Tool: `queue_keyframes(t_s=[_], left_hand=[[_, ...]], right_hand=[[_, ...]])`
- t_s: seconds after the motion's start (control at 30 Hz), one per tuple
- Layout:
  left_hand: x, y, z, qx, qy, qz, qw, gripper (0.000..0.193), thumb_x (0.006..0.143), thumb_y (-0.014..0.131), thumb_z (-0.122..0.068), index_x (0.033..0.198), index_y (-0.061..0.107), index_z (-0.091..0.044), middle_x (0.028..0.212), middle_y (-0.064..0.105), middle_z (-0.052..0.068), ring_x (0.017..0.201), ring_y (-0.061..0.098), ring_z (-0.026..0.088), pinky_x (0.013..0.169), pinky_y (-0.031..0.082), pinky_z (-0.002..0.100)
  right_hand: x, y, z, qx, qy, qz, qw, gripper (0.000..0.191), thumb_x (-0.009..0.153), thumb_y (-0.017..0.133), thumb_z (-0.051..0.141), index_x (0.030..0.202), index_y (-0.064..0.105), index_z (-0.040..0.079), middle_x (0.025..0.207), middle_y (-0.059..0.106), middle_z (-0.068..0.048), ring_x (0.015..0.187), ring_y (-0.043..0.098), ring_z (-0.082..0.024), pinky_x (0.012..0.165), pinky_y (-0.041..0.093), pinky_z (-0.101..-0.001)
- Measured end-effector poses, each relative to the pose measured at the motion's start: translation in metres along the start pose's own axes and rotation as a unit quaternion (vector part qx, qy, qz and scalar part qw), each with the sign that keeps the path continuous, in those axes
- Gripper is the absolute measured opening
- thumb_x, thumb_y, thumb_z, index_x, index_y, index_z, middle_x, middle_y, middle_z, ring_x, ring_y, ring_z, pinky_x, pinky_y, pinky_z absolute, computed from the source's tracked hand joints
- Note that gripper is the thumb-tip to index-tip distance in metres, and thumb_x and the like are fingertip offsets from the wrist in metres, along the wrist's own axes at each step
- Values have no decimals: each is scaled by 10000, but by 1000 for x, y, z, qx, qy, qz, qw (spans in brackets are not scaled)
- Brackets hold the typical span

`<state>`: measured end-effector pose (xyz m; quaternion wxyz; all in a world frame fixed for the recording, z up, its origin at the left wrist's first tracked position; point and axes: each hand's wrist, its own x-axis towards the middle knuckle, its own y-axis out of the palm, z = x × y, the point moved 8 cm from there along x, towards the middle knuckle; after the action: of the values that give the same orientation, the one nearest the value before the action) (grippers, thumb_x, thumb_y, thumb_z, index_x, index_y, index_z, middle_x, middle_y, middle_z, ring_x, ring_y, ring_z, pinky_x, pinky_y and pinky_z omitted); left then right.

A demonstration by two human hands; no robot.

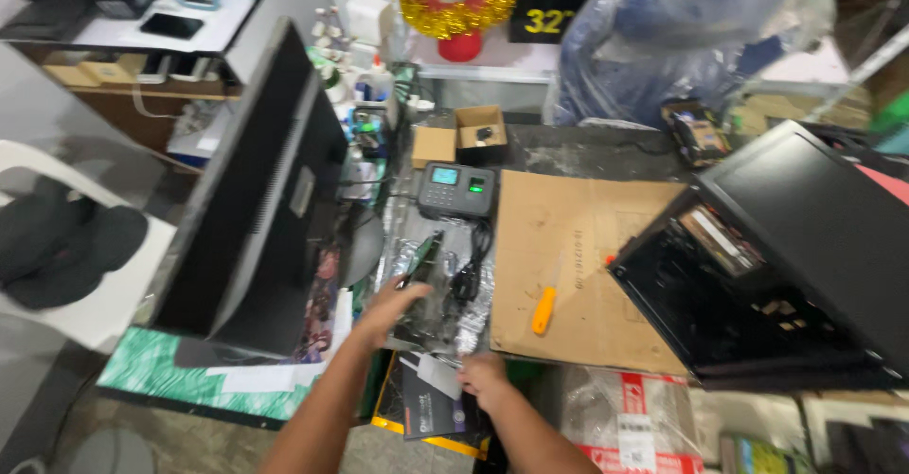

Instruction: The person works on a desktop computer case on a cluttered workbench, holding the case steady while reaching inside to handle internal components and screws. They reposition and rotate the case, pick up a hard drive from the bench, and use a screwdriver on the case near the end.

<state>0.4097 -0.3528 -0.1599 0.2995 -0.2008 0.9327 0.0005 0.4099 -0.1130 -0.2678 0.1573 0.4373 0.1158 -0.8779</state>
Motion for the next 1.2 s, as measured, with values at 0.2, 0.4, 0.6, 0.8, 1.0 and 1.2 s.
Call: queue_keyframes(t_s=[0.2, 0.4, 0.6, 0.8, 1.0, 1.2], left_hand=[[-69, 59, -17, -356, -71, 363, 858, 782, 890, 501, -523, 1473, 505, -1, 1328, 634, 255, 1080, 691, 378, 884, 562, 461], [-108, 141, -34, -347, -173, 550, 739, 891, 893, 388, -620, 1562, 441, -34, 1425, 564, 365, 1094, 691, 430, 834, 580, 464], [-118, 208, -23, -260, -257, 611, 703, 825, 880, 393, -603, 1576, 452, -165, 1421, 545, 381, 1075, 682, 452, 806, 590, 478], [-117, 250, 13, -166, -271, 620, 717, 836, 950, 431, -604, 1633, 446, -123, 1484, 562, 312, 1182, 662, 428, 937, 532, 484], [-113, 222, 43, -290, -273, 485, 779, 828, 821, 495, -534, 1540, 492, -124, 1466, 597, 249, 1202, 660, 428, 967, 531, 485], [-104, 208, 9, -409, -143, 466, 772, 782, 874, 500, -560, 1500, 522, -92, 1355, 636, 249, 1095, 664, 381, 883, 541, 457]], right_hand=[[-17, -22, -16, 98, -76, 80, 989, 144, 896, 712, 105, 1006, 627, 68, 802, 626, -52, 675, 617, -154, 630, 550, -326], [-40, -140, -45, 250, -100, 1, 963, 189, 1022, 488, 192, 1126, 541, 43, 992, 638, -78, 838, 665, -154, 767, 597, -374], [-36, -275, -44, 277, -153, -116, 941, 597, 1020, 513, 99, 1457, 151, 283, 1100, 631, -179, 860, 667, -277, 822, 608, -488], [-61, -328, -9, -29, -298, -252, 920, 246, 995, 529, 113, 1166, 694, 176, 1027, 759, -59, 841, 723, -195, 802, 609, -393], [-90, -304, 48, -245, -356, -354, 830, 136, 942, 624, 223, 974, 707, 120, 1045, 746, -94, 943, 709, -298, 842, 563, -412], [-78, -222, 105, -322, -376, -315, 810, 280, 898, 711, 351, 997, 607, 110, 1161, 651, -133, 1077, 638, -358, 865, 528, -488]])
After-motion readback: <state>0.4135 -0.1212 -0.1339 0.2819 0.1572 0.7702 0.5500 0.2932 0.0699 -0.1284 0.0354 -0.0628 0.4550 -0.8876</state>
